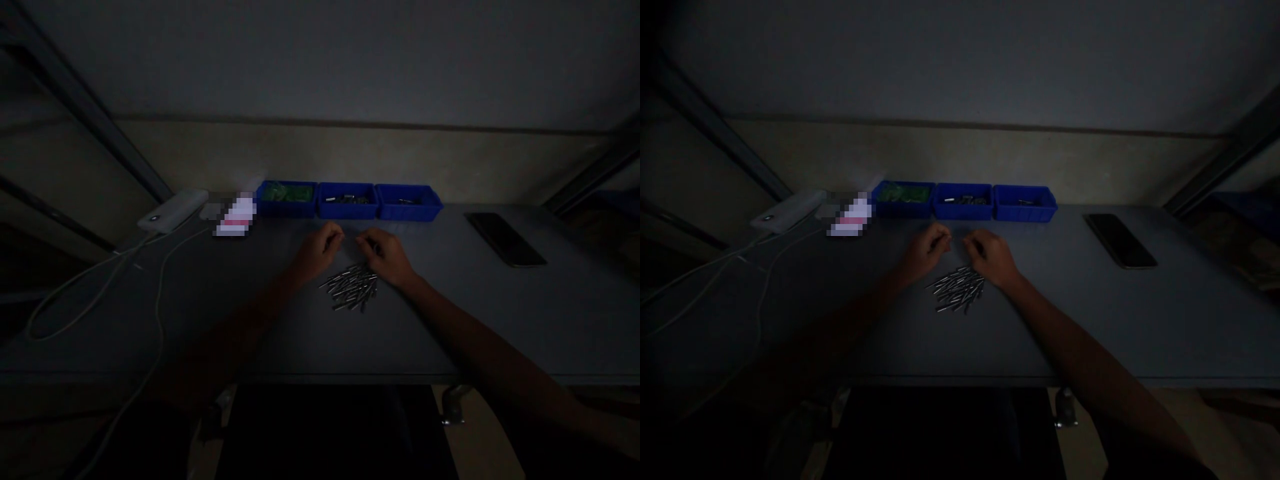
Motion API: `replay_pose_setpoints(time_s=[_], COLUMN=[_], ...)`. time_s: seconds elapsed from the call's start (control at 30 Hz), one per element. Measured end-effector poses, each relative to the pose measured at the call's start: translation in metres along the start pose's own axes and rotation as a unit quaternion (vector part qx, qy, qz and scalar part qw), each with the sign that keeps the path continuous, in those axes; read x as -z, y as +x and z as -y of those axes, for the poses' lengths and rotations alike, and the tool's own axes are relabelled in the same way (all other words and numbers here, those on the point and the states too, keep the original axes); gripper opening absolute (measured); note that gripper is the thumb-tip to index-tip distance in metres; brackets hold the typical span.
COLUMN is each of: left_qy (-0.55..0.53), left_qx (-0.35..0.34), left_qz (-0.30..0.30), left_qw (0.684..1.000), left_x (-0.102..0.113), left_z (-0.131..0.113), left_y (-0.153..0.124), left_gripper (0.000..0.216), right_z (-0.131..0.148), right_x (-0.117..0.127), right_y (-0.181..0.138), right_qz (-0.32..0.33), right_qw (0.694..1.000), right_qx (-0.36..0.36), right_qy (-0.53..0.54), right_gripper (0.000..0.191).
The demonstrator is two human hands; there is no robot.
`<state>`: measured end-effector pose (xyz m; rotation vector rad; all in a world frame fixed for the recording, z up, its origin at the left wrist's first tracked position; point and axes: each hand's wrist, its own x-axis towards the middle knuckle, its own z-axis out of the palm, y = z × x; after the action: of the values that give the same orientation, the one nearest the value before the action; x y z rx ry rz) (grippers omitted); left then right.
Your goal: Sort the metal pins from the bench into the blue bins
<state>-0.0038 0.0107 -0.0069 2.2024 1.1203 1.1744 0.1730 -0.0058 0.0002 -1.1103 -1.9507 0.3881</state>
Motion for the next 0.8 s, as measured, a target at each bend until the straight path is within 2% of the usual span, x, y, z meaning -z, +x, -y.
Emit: replay_pose_setpoints(time_s=[0.4, 0.63, 0.8], left_qy=[-0.007, -0.010, 0.010], left_qx=[0.003, 0.008, 0.015], left_qz=[-0.020, -0.012, -0.016], left_qw=[1.000, 1.000, 1.000], left_x=[-0.0012, -0.0025, -0.0016], left_z=[0.0021, 0.0023, 0.0020], left_y=[-0.0004, 0.0031, 0.0039], left_gripper=[0.007, 0.007, 0.007], right_z=[-0.0003, 0.0001, -0.0010], right_x=[-0.0057, 0.0005, 0.0010], right_y=[-0.0011, -0.0007, 0.0005], right_qz=[0.014, -0.012, 0.002], right_qw=[1.000, 1.000, 1.000], right_qx=[-0.014, -0.005, -0.007], right_qy=[0.004, -0.002, -0.007], right_gripper=[0.022, 0.024, 0.023])
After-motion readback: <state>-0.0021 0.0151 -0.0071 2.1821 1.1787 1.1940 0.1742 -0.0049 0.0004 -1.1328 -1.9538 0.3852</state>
